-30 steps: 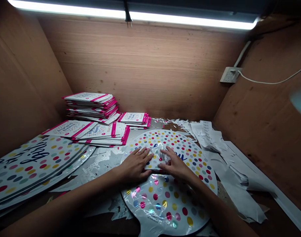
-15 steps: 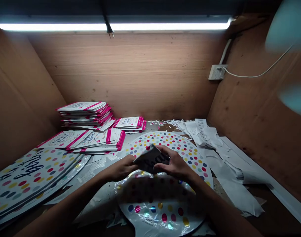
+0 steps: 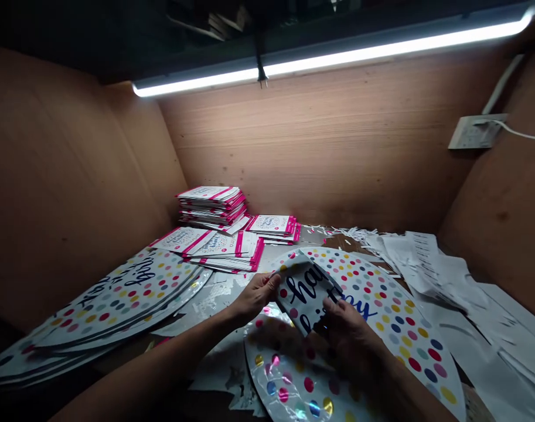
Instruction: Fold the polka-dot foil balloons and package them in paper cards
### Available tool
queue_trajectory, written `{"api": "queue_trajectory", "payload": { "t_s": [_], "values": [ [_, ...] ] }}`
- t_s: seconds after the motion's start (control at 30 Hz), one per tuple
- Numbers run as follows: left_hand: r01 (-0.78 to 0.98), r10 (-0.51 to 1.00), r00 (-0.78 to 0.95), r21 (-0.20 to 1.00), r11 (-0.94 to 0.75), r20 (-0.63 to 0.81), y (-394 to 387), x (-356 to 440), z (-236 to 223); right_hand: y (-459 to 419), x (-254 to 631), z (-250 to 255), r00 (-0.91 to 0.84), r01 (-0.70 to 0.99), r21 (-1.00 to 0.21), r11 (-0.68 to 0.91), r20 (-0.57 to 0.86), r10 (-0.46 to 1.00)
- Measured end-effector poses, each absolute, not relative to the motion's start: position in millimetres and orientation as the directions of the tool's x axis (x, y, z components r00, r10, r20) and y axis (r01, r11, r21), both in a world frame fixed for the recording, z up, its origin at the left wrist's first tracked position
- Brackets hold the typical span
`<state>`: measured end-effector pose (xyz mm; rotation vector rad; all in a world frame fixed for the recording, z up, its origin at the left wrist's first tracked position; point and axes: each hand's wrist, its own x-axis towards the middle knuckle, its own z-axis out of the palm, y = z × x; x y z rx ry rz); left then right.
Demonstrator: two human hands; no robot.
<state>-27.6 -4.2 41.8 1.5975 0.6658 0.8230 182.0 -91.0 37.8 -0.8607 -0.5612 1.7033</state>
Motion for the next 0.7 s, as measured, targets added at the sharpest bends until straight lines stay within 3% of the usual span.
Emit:
{"api": "queue_trajectory", "payload": {
  "t_s": [0.1,0.17,0.23,0.27,0.3,0.33,0.4,0.47,0.57,0.7],
  "values": [
    [0.042,0.720,0.669,0.959,-0.280,0.182,-2.8,-46.1,54.7,-93.0,180.2,35.0,-0.073,-0.536,-0.806,-0.249,-0.250,0.966],
    [0.229,0.631,0.750,0.816,-0.531,0.200,7.7,-71.4,71.6,-91.9,187.9,31.3,0.038,-0.516,-0.840,-0.167,-0.217,0.975],
    [0.580,0.673,0.722,0.390,-0.715,0.160,26.3,-107.0,91.0,-89.5,199.0,27.7,0.121,-0.510,-0.855,-0.094,-0.180,0.976],
    [0.775,0.789,0.594,0.152,-0.613,0.157,37.3,-127.0,99.9,-88.4,204.0,26.4,0.151,-0.503,-0.861,-0.068,-0.165,0.975],
    [0.914,0.899,0.404,-0.036,-0.404,0.166,48.5,-147.1,107.4,-87.6,207.7,25.7,0.172,-0.491,-0.870,-0.048,-0.151,0.974],
    [0.962,0.945,0.269,-0.097,-0.255,0.186,58.9,-166.2,113.3,-87.4,209.8,25.7,0.183,-0.471,-0.881,-0.035,-0.136,0.974],
    [0.988,0.977,0.075,-0.146,-0.047,0.197,75.2,-198.3,120.6,-88.5,209.7,27.0,0.155,-0.398,-0.917,-0.035,-0.105,0.982],
    [0.988,0.982,-0.006,-0.148,0.035,0.188,83.6,-219.5,124.5,-91.1,206.6,29.2,0.107,-0.293,-0.956,-0.021,-0.055,0.993],
    [0.986,0.967,-0.042,-0.144,0.080,0.250,82.4,-231.8,134.9,-94.8,204.5,31.4,0.076,-0.100,-0.994,0.052,0.045,0.996],
    [0.995,0.882,0.001,-0.085,0.045,0.471,64.6,-218.8,171.6,-99.6,203.5,35.4,-0.067,0.094,-0.978,0.184,0.178,0.982]
  ]
}}
